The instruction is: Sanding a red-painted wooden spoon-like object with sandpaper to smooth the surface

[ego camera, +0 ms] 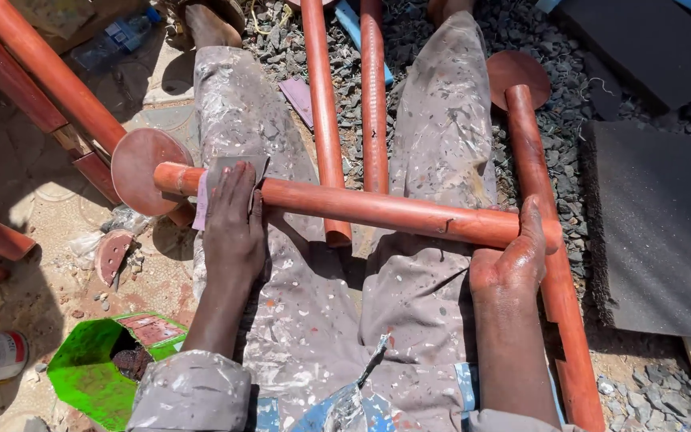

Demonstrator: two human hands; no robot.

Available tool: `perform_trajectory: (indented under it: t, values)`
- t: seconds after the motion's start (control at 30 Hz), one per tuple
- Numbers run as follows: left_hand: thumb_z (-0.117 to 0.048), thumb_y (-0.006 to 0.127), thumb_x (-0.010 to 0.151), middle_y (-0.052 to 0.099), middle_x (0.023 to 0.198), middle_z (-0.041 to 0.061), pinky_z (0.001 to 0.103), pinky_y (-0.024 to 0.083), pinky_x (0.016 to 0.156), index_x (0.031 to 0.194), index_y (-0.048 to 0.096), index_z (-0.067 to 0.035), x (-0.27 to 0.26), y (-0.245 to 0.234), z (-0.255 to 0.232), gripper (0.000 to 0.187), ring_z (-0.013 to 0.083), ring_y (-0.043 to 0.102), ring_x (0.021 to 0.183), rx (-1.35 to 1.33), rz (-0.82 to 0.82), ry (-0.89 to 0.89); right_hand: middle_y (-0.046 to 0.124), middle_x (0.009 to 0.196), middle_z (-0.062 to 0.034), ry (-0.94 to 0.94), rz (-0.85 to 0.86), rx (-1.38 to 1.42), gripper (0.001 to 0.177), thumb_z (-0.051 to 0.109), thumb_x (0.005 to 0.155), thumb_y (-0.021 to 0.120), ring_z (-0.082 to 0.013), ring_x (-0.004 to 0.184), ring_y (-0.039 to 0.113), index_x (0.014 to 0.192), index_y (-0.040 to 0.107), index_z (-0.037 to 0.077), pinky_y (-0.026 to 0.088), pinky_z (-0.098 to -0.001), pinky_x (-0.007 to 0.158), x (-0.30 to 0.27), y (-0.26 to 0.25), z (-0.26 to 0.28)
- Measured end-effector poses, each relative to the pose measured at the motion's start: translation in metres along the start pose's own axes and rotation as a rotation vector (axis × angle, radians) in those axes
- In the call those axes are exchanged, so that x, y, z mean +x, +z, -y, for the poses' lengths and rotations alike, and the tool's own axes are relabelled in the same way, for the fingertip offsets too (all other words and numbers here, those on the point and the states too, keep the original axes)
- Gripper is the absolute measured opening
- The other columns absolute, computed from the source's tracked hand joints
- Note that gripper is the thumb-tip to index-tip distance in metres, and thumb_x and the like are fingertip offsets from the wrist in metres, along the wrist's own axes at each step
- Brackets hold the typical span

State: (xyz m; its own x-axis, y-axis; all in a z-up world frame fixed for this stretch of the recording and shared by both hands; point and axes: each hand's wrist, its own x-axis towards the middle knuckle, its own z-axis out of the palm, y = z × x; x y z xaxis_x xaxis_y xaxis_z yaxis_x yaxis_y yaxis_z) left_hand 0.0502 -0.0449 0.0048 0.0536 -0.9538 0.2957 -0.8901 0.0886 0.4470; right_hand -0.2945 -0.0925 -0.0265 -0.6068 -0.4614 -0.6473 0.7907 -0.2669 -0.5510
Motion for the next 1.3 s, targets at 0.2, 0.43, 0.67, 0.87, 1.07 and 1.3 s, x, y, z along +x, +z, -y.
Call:
perform_trajectory:
  t: [0.2, 0.43, 0.67, 0.87, 1.07, 1.3]
  values:
    - [-0.029, 0.041, 0.110, 0.052, 0.155, 0.017, 0.045, 0.023, 0.125, 0.152, 0.050, -0.008, -0.019, 0.043, -0.130, 0.047, 0.0344, 0.040, 0.149, -0.100, 0.019, 0.027, 0.068, 0.074, -0.0133, -0.101, 0.089, -0.061, 0.025, 0.008, 0.081, 0.086, -0.0302, 0.068, 0.075, 0.092, 0.066, -0.002, 0.071, -0.0506, 0.073, -0.035, 0.013, 0.005]
    - [-0.020, 0.047, 0.108, 0.051, 0.154, 0.009, 0.046, 0.025, 0.125, 0.149, 0.051, -0.013, 0.011, -0.006, 0.020, 0.041, 0.0283, 0.040, 0.148, -0.068, -0.076, -0.054, 0.061, 0.086, -0.0040, -0.026, 0.095, -0.122, 0.028, 0.011, 0.083, 0.084, -0.0194, 0.082, 0.066, 0.098, 0.061, 0.012, 0.065, -0.0435, 0.082, -0.016, 0.010, 0.005]
    - [-0.024, 0.050, 0.107, 0.057, 0.150, 0.009, 0.044, 0.032, 0.122, 0.144, 0.057, -0.009, -0.021, 0.041, -0.136, 0.040, 0.0287, 0.049, 0.144, -0.204, 0.016, 0.205, 0.062, 0.082, -0.0035, -0.025, -0.028, -0.118, 0.017, -0.002, 0.084, 0.070, -0.0162, 0.077, 0.065, 0.085, 0.059, 0.010, 0.063, -0.0327, 0.077, -0.011, 0.010, 0.015]
    - [-0.048, 0.046, 0.107, 0.046, 0.161, 0.007, 0.050, 0.022, 0.121, 0.154, 0.048, -0.016, 0.012, -0.019, 0.062, 0.057, 0.0299, 0.037, 0.150, 0.142, -0.111, -0.232, 0.048, 0.124, -0.0259, -1.404, 0.228, -1.029, 0.048, 0.003, 0.098, 0.080, -0.0418, 0.116, 0.049, 0.127, 0.048, -0.018, 0.037, -0.0469, 0.100, -0.064, 0.026, 0.048]
    - [-0.025, 0.054, 0.095, 0.038, 0.165, 0.001, 0.040, 0.010, 0.129, 0.152, 0.046, -0.017, -0.017, 0.026, -0.043, 0.058, 0.0178, 0.021, 0.159, 0.144, 0.146, 0.097, 0.053, 0.141, -0.0192, -1.006, 1.512, -1.942, 0.075, 0.017, 0.078, 0.065, -0.0435, 0.130, 0.053, 0.150, 0.044, 0.013, 0.047, -0.0589, 0.100, -0.169, 0.047, -0.100]
    - [-0.016, 0.055, 0.085, 0.040, 0.165, 0.008, 0.043, 0.020, 0.125, 0.161, 0.039, -0.015, 0.009, -0.023, 0.055, 0.077, 0.0269, 0.032, 0.154, 0.155, -0.020, -0.154, 0.071, 0.091, -0.0069, -1.486, 1.480, -2.201, 0.085, 0.033, 0.063, 0.088, -0.0321, 0.087, 0.074, 0.137, 0.052, 0.014, 0.059, -0.0458, 0.075, -0.112, 0.051, -0.130]
